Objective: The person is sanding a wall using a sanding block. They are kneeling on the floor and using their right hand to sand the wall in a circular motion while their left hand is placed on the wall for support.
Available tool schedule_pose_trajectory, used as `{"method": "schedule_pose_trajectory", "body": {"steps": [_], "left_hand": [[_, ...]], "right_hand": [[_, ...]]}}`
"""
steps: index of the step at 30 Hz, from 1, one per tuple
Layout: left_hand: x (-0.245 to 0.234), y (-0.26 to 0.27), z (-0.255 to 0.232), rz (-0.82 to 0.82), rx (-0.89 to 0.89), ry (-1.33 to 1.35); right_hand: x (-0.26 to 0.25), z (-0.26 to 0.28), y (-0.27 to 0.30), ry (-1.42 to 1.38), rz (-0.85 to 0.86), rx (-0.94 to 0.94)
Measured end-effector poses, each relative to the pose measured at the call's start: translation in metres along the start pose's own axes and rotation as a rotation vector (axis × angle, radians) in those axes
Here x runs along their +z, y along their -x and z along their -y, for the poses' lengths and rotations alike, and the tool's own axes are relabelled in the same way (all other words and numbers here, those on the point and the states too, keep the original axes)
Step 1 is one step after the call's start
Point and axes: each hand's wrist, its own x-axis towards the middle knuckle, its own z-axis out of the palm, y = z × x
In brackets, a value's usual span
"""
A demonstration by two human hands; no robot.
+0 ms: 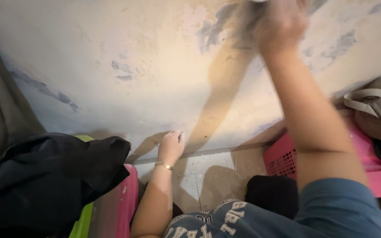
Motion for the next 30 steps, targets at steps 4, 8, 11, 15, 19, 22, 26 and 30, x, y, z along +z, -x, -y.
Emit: {"method": "schedule_pose_trajectory", "body": {"steps": [4,8,11,15,19,22,26,30], "left_hand": [[0.001,-0.001,-0.022,0.184,-0.182,-0.141],[-0.005,0.001,-0.019,0.182,-0.139,-0.206],[-0.011,0.0,-0.002,0.025,-0.001,-0.125],[-0.006,-0.001,0.005,-0.023,-0.042,-0.096],[0.008,0.002,0.006,0.039,-0.067,-0.109],[0.009,0.006,0.016,0.118,-0.091,-0.098],[0.009,0.003,0.025,0.049,-0.007,-0.054],[0.011,0.007,0.007,0.104,-0.082,-0.062]], "right_hand": [[0.012,0.09,0.019,-0.055,0.132,-0.41],[0.016,0.036,0.029,-0.097,0.329,-0.509],[0.016,-0.014,0.03,0.079,0.157,-0.123],[0.026,0.047,0.028,0.069,0.138,-0.141],[0.015,0.055,0.028,-0.147,0.249,-0.464],[0.007,-0.018,0.022,0.148,0.232,-0.289],[0.017,-0.014,0.033,-0.026,0.358,0.124],[0.017,0.058,0.031,-0.061,0.235,-0.482]]}}
